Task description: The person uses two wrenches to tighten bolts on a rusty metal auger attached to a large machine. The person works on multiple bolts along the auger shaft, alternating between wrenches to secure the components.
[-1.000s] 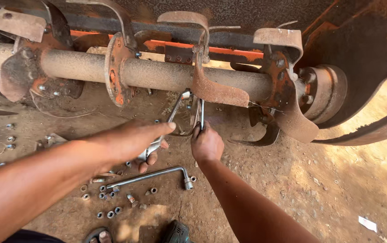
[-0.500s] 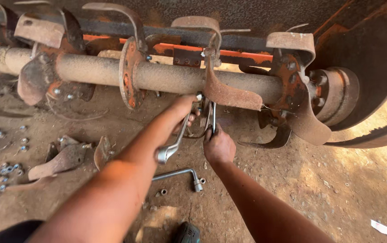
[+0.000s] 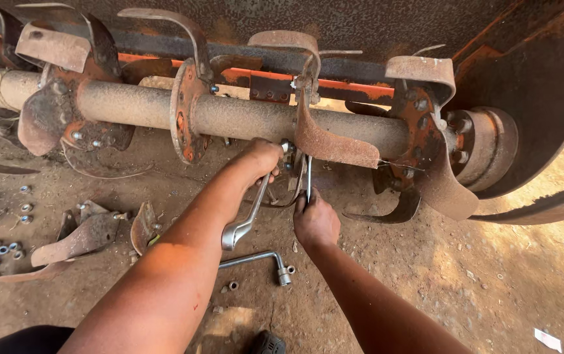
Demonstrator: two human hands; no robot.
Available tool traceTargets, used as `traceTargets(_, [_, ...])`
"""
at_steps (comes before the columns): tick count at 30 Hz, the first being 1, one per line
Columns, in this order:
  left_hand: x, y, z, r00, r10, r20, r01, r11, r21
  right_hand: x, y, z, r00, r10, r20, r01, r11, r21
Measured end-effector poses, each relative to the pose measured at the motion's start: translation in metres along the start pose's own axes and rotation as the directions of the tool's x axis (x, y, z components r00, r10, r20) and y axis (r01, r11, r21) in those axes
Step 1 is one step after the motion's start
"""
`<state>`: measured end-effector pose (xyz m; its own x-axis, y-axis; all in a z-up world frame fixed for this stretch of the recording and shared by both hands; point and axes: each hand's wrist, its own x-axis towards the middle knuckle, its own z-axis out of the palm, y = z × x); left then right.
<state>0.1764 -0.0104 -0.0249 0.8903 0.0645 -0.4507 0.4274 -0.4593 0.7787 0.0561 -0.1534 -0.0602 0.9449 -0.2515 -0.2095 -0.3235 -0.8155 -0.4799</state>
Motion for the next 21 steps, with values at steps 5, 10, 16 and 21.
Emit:
traceTargets(5, [-0.035, -0.003, -0.030, 0.988, 0.139, -0.064, -0.146, 0.979, -0.142, -0.004, -0.001, -0.002, 0.999, -0.023, 0.031, 0.024, 1.000, -0.020])
traceTargets(10, [-0.046, -0.030, 0.000, 0.954, 0.274, -0.125, -0.222, 0.921, 0.321, -0.003, -0.003, -0.004, 1.000, 0.010, 0.016, -0.009, 1.000, -0.030])
traceTargets(16, [-0.042, -0.039, 0.027, 0.881, 0.419, -0.219, -0.264, 0.820, 0.508, -0.003, -0.003, -0.003, 0.998, 0.033, 0.044, -0.035, 0.999, 0.029])
traceTargets(21, [-0.039, -0.041, 0.019, 0.908, 0.361, -0.212, -0.256, 0.880, 0.400, -0.005, -0.005, 0.003, 0.995, -0.046, -0.092, 0.052, 0.997, 0.062])
